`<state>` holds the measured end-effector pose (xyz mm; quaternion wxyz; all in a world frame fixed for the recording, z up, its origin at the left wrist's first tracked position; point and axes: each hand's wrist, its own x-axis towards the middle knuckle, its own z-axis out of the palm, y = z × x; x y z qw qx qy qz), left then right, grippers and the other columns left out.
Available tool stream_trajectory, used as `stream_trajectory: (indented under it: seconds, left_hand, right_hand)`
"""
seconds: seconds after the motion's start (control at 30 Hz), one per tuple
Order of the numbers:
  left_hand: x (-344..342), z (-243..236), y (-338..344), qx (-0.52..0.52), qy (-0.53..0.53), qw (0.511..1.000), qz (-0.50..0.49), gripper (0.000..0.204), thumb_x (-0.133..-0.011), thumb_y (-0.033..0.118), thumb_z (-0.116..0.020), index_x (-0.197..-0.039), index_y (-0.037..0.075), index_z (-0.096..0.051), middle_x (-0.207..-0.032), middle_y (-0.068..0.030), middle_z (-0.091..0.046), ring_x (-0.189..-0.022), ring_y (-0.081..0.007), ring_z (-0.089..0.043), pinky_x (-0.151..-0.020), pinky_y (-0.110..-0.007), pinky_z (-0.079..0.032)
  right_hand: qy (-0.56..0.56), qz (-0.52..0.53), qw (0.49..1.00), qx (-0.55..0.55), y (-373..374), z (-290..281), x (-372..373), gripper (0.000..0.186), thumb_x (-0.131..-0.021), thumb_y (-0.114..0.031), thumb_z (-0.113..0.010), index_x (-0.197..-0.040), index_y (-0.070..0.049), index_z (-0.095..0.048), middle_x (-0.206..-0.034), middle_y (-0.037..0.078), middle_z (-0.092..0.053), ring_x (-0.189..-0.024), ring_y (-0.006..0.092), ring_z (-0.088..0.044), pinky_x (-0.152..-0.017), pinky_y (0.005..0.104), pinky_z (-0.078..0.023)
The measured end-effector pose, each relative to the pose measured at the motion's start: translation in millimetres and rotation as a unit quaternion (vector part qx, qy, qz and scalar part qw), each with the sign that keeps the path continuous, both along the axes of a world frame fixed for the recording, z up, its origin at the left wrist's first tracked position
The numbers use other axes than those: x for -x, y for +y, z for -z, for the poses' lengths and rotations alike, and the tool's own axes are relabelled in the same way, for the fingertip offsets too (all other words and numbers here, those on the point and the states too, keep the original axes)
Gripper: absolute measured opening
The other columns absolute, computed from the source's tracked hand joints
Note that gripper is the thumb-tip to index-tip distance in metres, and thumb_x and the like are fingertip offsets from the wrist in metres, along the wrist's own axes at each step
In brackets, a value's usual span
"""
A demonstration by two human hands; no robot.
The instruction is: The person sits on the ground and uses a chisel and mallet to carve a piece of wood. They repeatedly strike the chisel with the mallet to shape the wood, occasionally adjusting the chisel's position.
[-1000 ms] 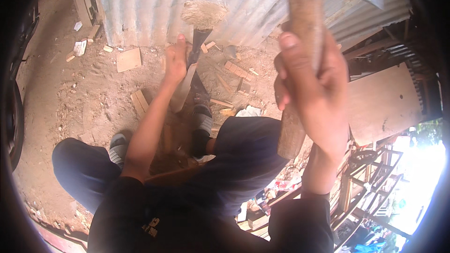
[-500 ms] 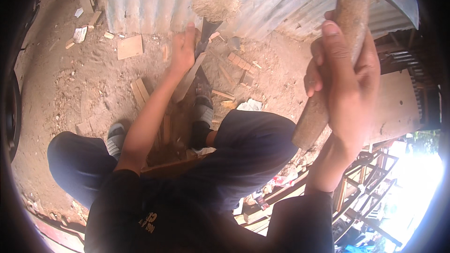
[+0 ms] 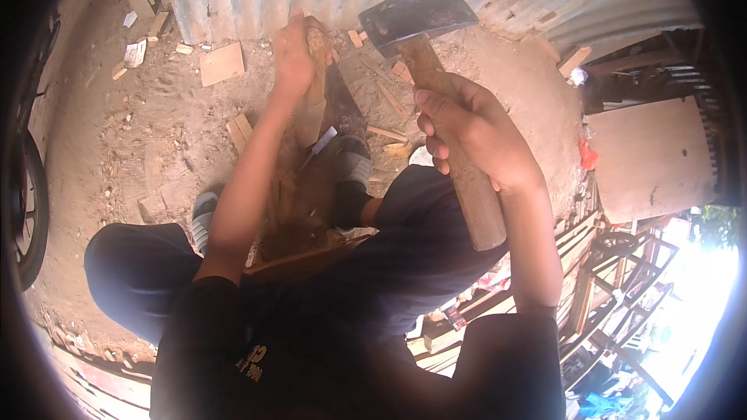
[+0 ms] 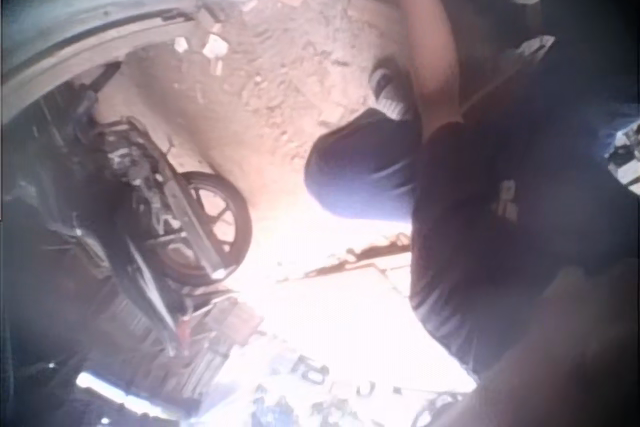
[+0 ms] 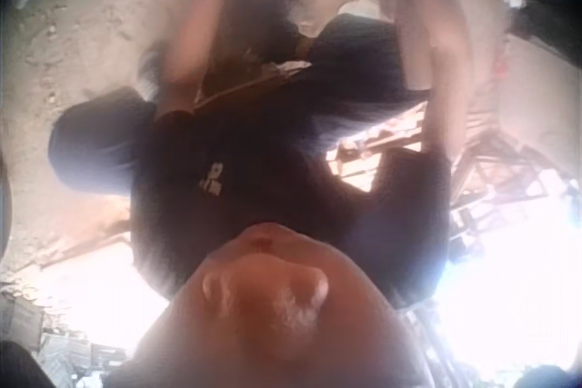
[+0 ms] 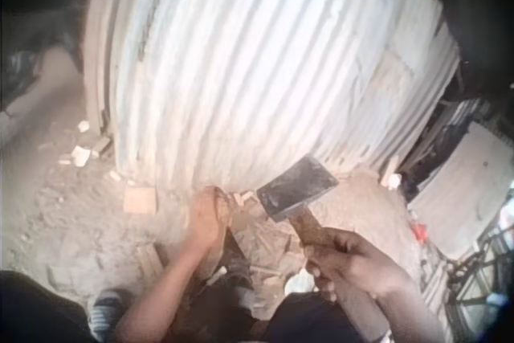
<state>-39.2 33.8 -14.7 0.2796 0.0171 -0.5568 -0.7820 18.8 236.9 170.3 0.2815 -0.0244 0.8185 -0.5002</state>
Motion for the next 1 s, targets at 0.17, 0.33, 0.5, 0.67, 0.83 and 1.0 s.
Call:
stream_trajectory:
  seconds: [0.17,0.33,0.5,0.67,0.83,1.0]
  left_hand:
    - [4.1,4.2,-31.4,-0.036,0.002,0.999,-0.005,0.063,-0.107,0.047,-0.029,-0.073,0.002,-0.058,-0.057,-0.0081,-0.055,-0.05,-0.0163,-0.055,-0.048,-0.032,-0.046]
    - [2.7,14.8,-54.4,-0.013,0.006,1.0,-0.003,0.063,-0.104,0.051,-0.026,-0.073,0.004,-0.053,-0.058,-0.0098,-0.055,-0.053,-0.0202,-0.056,-0.056,-0.034,-0.049]
    - [-2.0,21.1,-66.6,0.023,0.019,0.999,-0.031,0.049,-0.098,0.051,-0.054,-0.084,0.004,-0.059,-0.073,-0.0066,-0.06,-0.057,-0.017,-0.06,-0.057,-0.031,-0.05]
    - [-8.2,22.7,-59.1,0.145,-0.059,0.974,-0.162,0.042,-0.098,0.044,-0.059,-0.101,0.002,-0.055,-0.083,-0.0083,-0.062,-0.07,-0.0191,-0.065,-0.067,-0.034,-0.055]
    - [-7.3,18.5,-44.8,0.051,0.019,0.986,-0.158,0.029,-0.101,0.027,-0.061,-0.1,-0.002,-0.054,-0.082,-0.01,-0.061,-0.067,-0.0223,-0.067,-0.062,-0.035,-0.057]
    - [-1.8,18.5,-44.9,0.13,-0.009,0.987,-0.097,0.061,-0.1,0.06,-0.039,-0.094,0.001,-0.055,-0.079,-0.0101,-0.06,-0.069,-0.0224,-0.065,-0.066,-0.036,-0.056]
  right_hand:
    - [-0.097,0.074,0.986,0.113,12.2,9.3,7.2,0.027,-0.099,-0.022,-0.06,-0.116,-0.001,-0.055,-0.077,0.0,-0.05,-0.052,0.003,-0.046,-0.041,0.0184,-0.039]
    - [-0.213,0.163,0.94,0.211,49.2,-1.6,25.0,0.027,-0.104,-0.018,-0.051,-0.122,0.002,-0.05,-0.076,-0.001,-0.042,-0.049,-0.0006,-0.04,-0.033,0.0153,-0.035]
    - [-0.146,0.063,0.958,0.237,96.5,10.2,74.7,0.027,-0.105,-0.018,-0.05,-0.122,0.002,-0.048,-0.074,-0.002,-0.045,-0.047,-0.0016,-0.04,-0.033,0.0136,-0.035]
    - [-0.14,0.063,0.954,0.258,122.1,103.2,135.4,0.018,-0.097,-0.015,-0.062,-0.107,-0.003,-0.054,-0.076,-0.003,-0.051,-0.055,0.0001,-0.046,-0.044,0.0147,-0.036]
    - [-0.183,0.138,0.954,0.192,133.4,273.6,143.5,0.012,-0.092,-0.015,-0.065,-0.091,-0.005,-0.058,-0.07,-0.001,-0.053,-0.057,0.0076,-0.049,-0.054,0.0237,-0.044]
    - [-0.067,0.045,0.997,0.011,163.6,408.1,84.5,0.017,-0.09,-0.022,-0.067,-0.091,-0.005,-0.063,-0.072,0.008,-0.061,-0.064,0.0214,-0.059,-0.066,0.0346,-0.052]
